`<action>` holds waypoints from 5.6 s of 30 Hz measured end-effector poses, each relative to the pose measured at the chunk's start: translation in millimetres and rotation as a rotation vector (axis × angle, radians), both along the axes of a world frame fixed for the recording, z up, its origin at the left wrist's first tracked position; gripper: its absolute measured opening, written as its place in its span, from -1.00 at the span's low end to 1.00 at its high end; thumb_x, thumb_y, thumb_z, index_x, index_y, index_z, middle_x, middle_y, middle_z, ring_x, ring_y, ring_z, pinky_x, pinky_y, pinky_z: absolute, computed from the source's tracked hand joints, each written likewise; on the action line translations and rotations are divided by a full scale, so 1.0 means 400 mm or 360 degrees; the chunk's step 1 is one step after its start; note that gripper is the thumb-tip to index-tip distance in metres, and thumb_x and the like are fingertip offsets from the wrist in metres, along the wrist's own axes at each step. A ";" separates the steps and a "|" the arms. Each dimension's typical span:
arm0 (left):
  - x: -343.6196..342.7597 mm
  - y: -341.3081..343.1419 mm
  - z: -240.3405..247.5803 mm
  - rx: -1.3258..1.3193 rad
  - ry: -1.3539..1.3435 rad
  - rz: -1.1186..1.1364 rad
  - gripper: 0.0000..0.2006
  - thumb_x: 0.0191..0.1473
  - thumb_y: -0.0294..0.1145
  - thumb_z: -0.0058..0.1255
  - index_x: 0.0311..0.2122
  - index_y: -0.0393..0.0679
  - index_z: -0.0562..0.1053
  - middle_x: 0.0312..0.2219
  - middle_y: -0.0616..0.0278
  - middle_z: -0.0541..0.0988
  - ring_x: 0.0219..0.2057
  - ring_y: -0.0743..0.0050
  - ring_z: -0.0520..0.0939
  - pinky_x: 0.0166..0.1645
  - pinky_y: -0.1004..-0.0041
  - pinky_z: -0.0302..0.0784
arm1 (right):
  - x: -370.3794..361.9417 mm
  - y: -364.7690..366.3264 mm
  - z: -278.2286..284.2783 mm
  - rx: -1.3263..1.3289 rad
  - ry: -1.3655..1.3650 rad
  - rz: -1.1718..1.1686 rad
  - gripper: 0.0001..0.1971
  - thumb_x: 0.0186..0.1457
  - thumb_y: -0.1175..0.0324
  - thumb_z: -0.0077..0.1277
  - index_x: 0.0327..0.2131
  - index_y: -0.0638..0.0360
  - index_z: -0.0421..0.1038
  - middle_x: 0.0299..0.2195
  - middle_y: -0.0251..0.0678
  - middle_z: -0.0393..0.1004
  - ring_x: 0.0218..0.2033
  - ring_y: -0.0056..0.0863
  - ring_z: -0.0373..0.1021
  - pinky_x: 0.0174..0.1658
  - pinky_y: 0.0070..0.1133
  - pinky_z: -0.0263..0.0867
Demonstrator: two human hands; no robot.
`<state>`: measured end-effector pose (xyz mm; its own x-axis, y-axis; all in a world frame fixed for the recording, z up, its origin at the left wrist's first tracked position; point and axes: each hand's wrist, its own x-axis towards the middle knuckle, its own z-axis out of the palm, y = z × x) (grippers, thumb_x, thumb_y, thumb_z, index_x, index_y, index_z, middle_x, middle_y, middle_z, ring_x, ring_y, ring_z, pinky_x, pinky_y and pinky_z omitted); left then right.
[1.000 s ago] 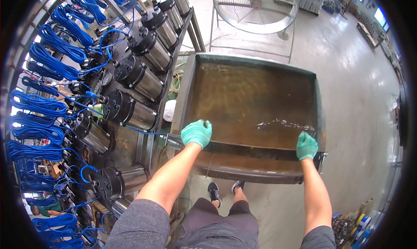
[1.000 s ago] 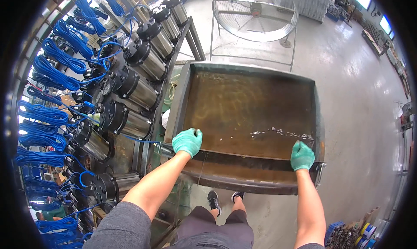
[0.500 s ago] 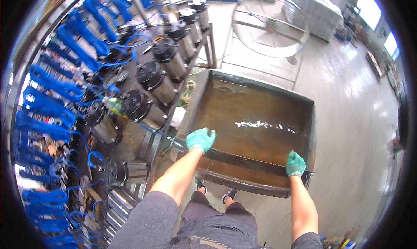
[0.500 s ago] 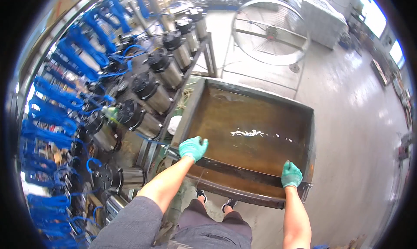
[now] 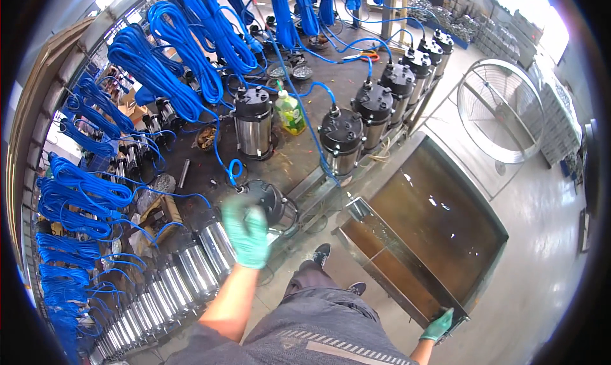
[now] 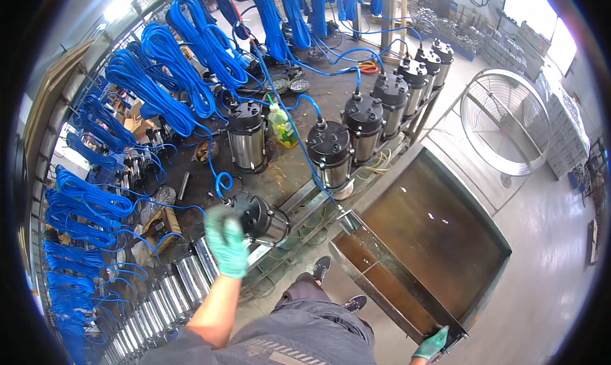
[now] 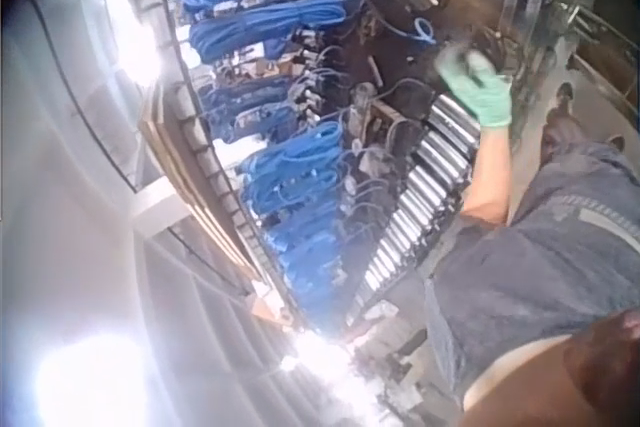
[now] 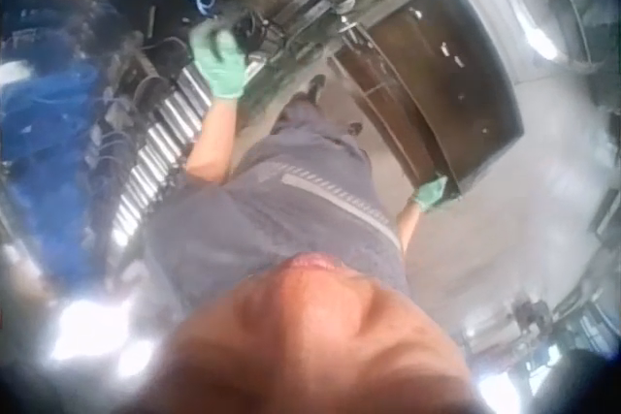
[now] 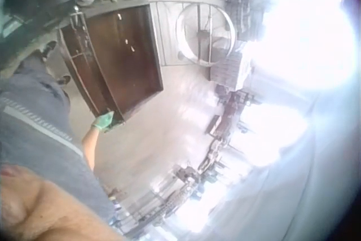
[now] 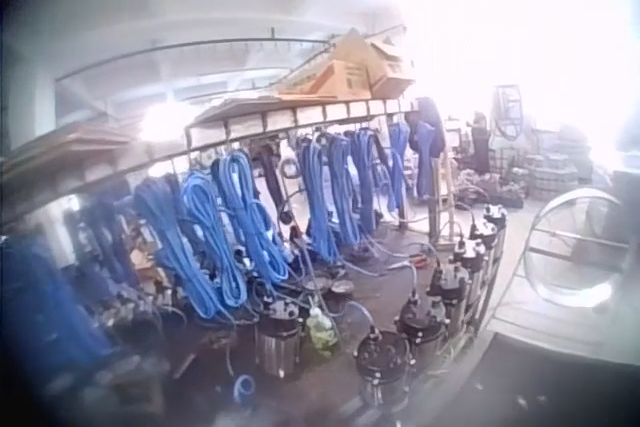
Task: The person lowers a cylindrical metal motor into a tank of water, rotates it to check for bubbles or leaks, and then lifts it out to place it onto a workbench next to a coil of blue cable.
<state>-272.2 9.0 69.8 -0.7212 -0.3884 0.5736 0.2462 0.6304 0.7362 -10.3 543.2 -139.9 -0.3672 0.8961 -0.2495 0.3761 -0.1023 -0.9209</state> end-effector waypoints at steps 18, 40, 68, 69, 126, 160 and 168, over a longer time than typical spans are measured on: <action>-0.014 -0.064 -0.011 0.0631 -0.0548 -0.0976 -0.41 0.34 0.07 -0.19 -0.65 -0.14 0.34 -0.73 0.38 0.31 -0.58 0.57 0.37 0.01 0.29 0.42 | -0.161 -0.337 0.104 -0.0162 -0.0160 0.0796 -0.53 0.38 -0.03 -0.17 -0.36 0.18 0.47 -0.59 -0.43 0.42 -0.64 -0.67 0.29 -0.56 -0.62 0.22; -0.012 0.533 -0.194 0.1986 -0.1122 -0.1778 -0.50 0.33 -0.04 -0.06 -0.64 -0.02 0.24 -0.67 0.37 0.24 -0.46 0.40 0.37 -0.01 0.30 0.40 | -0.222 -0.218 -0.005 0.0153 -0.0268 0.0327 -0.56 0.38 0.09 -0.20 0.01 0.34 0.37 -0.10 0.04 0.53 -0.10 -0.15 0.43 0.04 -0.39 0.30; -0.590 -0.653 0.241 0.0505 0.0208 0.0114 -0.22 -0.06 -0.18 0.44 0.21 -0.26 0.31 0.01 0.10 0.53 -0.03 0.33 0.53 0.11 0.30 0.42 | -0.249 -0.153 -0.113 -0.0069 0.0407 0.0583 -0.45 0.40 -0.04 -0.19 0.00 0.35 0.46 -0.11 -0.30 0.52 -0.13 -0.49 0.40 0.03 -0.47 0.32; -0.588 -0.653 0.249 0.0659 0.0029 -0.0068 -0.27 -0.07 -0.19 0.45 0.16 -0.22 0.36 -0.06 0.16 0.58 -0.10 0.38 0.57 0.06 0.30 0.45 | -0.242 -0.140 -0.111 -0.0049 0.0393 0.0602 -0.45 0.39 -0.05 -0.19 -0.01 0.33 0.46 -0.12 -0.32 0.52 -0.14 -0.50 0.38 0.02 -0.48 0.31; -0.115 0.402 -0.441 -0.0992 -0.1431 -0.1399 -0.72 0.21 -0.09 0.06 -0.22 -0.11 0.54 -0.35 -0.10 0.63 -0.24 -0.19 0.62 -0.15 0.04 0.50 | -0.243 -0.244 0.164 0.0867 -0.0880 0.0586 -0.63 0.35 0.07 -0.27 -0.24 0.16 0.41 -0.35 0.16 0.54 -0.24 0.22 0.45 -0.18 -0.05 0.35; 0.055 0.503 -0.420 -0.0092 -0.1214 -0.1442 -0.17 -0.02 -0.38 0.40 0.23 -0.35 0.11 0.05 0.01 0.41 0.04 0.29 0.44 0.20 0.39 0.32 | 0.191 0.145 -0.151 -0.0123 -0.0482 -0.0871 -0.58 0.10 0.15 0.20 -0.03 0.16 0.42 -0.30 -0.07 0.62 -0.25 -0.20 0.58 -0.19 -0.31 0.45; 0.025 0.480 -0.462 -0.0120 -0.1216 -0.1436 -0.13 -0.08 -0.30 0.44 0.22 -0.36 0.12 0.03 0.01 0.40 0.03 0.25 0.43 0.19 0.37 0.32 | 0.133 0.100 -0.100 -0.0204 0.0188 -0.0846 -0.78 0.19 0.31 0.14 -0.13 0.12 0.45 -0.49 -0.34 0.52 -0.53 -0.50 0.46 -0.46 -0.49 0.40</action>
<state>-262.1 200.8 -115.2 -0.8827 0.4531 -0.1251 0.1367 0.5021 0.8539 42.9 583.2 -179.8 0.0946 0.9308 -0.3531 0.1372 -0.3635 -0.9214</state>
